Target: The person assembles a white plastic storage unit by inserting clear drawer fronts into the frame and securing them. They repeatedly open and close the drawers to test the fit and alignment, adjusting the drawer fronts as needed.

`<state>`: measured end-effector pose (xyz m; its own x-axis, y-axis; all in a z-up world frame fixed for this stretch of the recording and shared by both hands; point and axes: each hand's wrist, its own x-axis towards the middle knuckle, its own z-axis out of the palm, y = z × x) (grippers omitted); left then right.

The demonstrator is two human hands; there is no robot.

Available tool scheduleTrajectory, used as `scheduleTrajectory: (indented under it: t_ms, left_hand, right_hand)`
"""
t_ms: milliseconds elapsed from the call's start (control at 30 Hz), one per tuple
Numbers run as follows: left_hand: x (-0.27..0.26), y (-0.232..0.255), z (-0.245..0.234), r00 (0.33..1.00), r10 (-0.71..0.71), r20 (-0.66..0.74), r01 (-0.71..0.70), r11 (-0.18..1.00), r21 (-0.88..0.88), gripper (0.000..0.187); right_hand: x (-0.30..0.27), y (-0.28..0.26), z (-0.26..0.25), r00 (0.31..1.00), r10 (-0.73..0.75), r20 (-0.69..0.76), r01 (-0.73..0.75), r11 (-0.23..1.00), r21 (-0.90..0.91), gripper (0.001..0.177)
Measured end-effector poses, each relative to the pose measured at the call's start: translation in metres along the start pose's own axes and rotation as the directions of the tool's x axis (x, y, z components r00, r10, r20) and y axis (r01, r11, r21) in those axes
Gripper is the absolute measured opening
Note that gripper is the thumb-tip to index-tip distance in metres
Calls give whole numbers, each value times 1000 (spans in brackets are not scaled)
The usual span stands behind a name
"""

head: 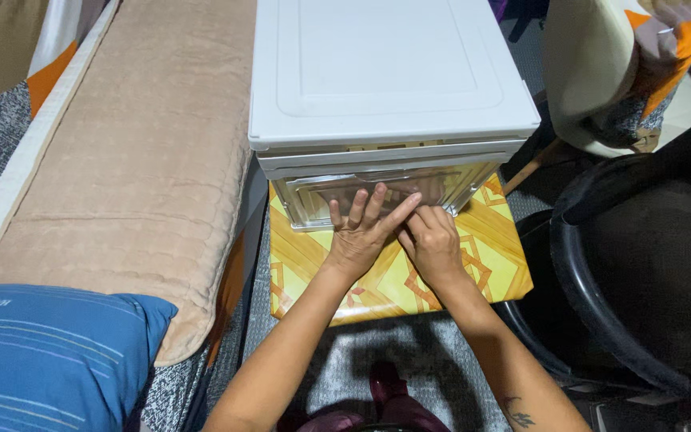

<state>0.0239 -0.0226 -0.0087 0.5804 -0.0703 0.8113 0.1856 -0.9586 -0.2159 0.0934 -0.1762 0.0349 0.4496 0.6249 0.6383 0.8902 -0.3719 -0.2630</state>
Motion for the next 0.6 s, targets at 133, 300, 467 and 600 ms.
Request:
scheduleTrajectory:
  t_ms: [133, 300, 467, 600]
  left_hand:
    - [-1, 2, 0, 1000, 0, 20, -1, 999, 43, 60]
    - [2, 4, 2, 1000, -4, 2, 4, 1000, -7, 58]
    - [3, 4, -1, 1000, -15, -5, 15, 1000, 26, 58]
    - [2, 0, -5, 1000, 14, -20, -14, 1000, -5, 55]
  right_hand:
    - [-3, 2, 5, 1000, -1, -2, 1, 1000, -18, 37]
    - [-4, 4, 6, 1000, 9, -2, -9, 1000, -19, 34]
    - [-2, 0, 1, 1000, 2, -15, -2, 1000, -7, 35]
    - [-2, -2, -3, 1000, -7, -20, 7, 1000, -2, 34]
